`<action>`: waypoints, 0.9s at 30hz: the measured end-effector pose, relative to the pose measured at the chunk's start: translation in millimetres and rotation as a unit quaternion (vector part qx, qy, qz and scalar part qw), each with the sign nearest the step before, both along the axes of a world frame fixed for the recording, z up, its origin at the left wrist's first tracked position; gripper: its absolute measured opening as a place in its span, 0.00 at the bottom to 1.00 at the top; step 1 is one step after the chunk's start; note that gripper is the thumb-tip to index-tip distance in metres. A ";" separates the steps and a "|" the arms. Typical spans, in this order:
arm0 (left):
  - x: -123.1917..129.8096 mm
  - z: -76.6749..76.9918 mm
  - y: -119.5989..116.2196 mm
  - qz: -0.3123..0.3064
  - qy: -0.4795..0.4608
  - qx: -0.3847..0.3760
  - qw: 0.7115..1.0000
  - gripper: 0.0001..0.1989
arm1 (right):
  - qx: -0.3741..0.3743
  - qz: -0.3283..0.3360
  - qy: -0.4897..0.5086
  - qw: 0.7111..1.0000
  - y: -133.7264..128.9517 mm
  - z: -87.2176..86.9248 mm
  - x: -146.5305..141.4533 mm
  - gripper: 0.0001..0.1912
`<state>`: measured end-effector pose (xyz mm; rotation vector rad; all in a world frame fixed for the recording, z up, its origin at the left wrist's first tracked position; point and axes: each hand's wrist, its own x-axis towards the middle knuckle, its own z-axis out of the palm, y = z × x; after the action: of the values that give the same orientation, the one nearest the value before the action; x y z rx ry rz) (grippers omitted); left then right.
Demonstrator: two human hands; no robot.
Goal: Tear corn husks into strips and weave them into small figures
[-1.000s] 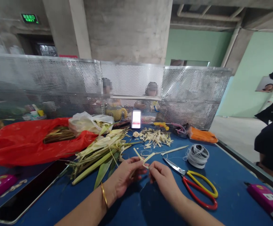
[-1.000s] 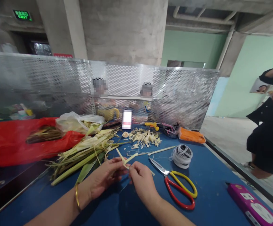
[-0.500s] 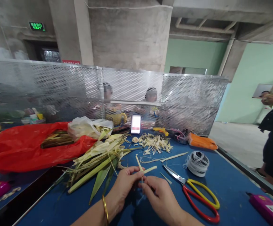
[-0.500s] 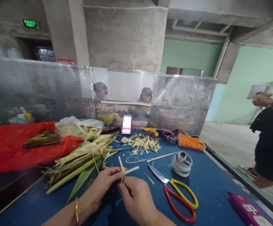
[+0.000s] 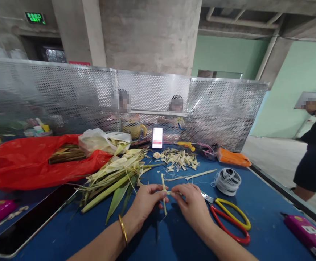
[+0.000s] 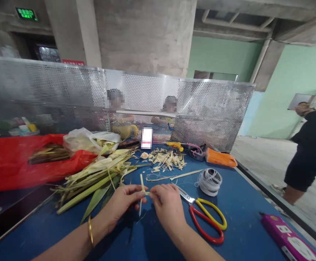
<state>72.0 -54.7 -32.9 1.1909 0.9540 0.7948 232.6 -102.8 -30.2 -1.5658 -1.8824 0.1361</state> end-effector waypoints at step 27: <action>-2.1 2.6 -1.3 -0.039 0.082 0.060 0.994 0.14 | -0.039 0.030 -0.062 0.997 0.1 1.9 -2.0 0.11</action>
<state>69.9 -56.0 -30.2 1.4066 0.9990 0.7069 230.7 -102.7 -28.3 -1.6031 -2.0437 0.1447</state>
